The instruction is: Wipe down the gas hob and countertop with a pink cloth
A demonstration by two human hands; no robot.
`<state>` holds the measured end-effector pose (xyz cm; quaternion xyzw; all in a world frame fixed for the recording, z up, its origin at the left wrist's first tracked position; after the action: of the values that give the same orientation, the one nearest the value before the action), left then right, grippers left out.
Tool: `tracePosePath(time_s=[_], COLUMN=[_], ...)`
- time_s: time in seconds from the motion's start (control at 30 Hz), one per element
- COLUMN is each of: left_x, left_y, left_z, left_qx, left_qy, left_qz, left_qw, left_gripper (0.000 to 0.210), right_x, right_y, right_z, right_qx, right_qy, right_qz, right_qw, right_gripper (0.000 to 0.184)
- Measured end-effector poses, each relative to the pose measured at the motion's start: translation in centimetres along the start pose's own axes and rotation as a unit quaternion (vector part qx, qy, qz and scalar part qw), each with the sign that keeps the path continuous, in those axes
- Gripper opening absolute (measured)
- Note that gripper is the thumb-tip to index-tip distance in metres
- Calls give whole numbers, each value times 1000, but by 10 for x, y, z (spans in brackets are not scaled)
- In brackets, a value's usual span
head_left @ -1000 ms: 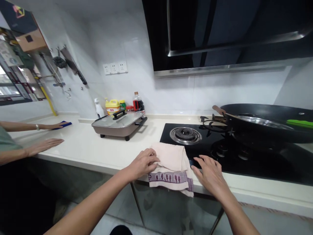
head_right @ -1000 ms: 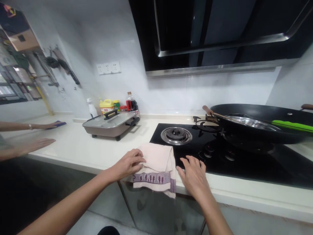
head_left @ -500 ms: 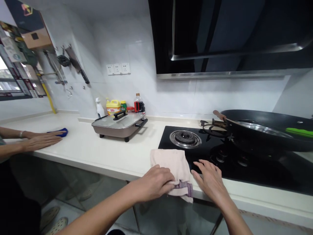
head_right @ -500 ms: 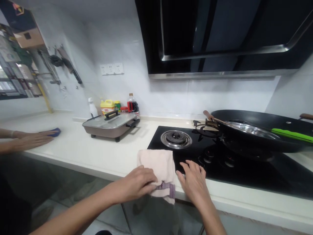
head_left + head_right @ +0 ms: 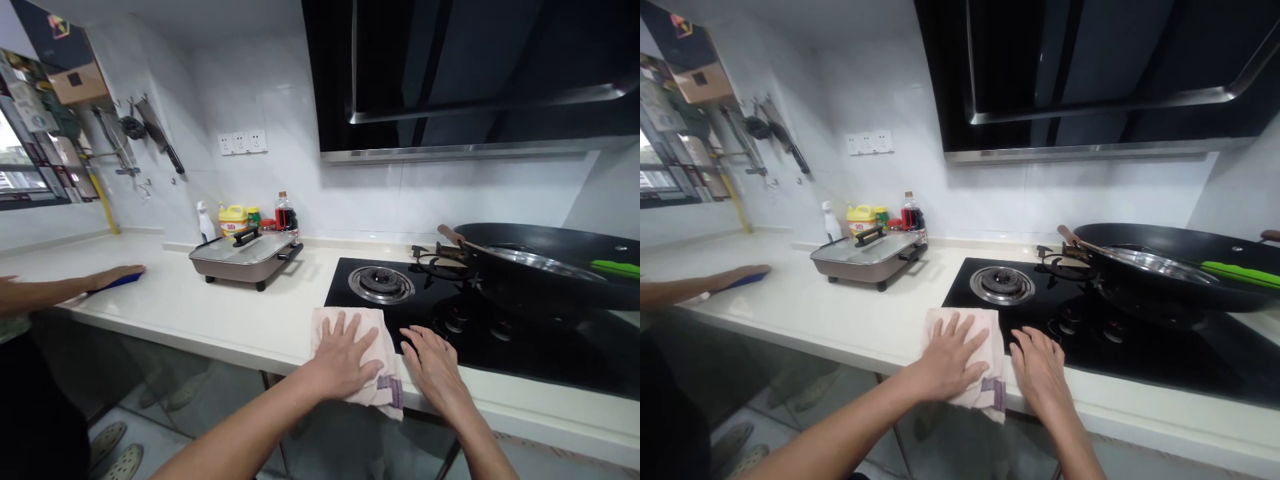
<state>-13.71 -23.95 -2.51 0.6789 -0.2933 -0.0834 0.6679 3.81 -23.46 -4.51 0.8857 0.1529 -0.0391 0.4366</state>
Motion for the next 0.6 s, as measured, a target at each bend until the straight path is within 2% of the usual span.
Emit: tracePosePath(time_s=[0.17,0.3,0.47,0.6], left_x=[35,59,54,32], left_y=[-13,-18,-24,-18], left_z=[2,-29,-82,-85], left_qx=[-62,-101,-106,-104], left_qy=[-57,-95,-95,-77], left_qz=[45,83,70,69], left_qw=[995,987,987,989], left_gripper=[80,87,90,95], right_x=[17,41,46,41], right_y=[8,23,15,3], right_z=[-3,2,3,-1], right_qx=[37,96,43,-10], right_qy=[-49,-120,-130,-95], right_qz=[-85,-164,-157,-107], right_qw=[995,975,978,990], right_gripper=[51,54,57,58])
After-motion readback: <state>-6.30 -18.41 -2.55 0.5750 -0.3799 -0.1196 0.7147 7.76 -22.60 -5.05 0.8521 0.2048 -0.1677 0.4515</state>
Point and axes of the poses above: each hand's wrist, its own z-axis away from the middle knuckle, its own y-axis out of the back of the hand, x = y × z, the point moved 10 cm from there along -z, towards the middle knuckle, and after that the axes turned 7 degrees about z, right-handed, at the moved point
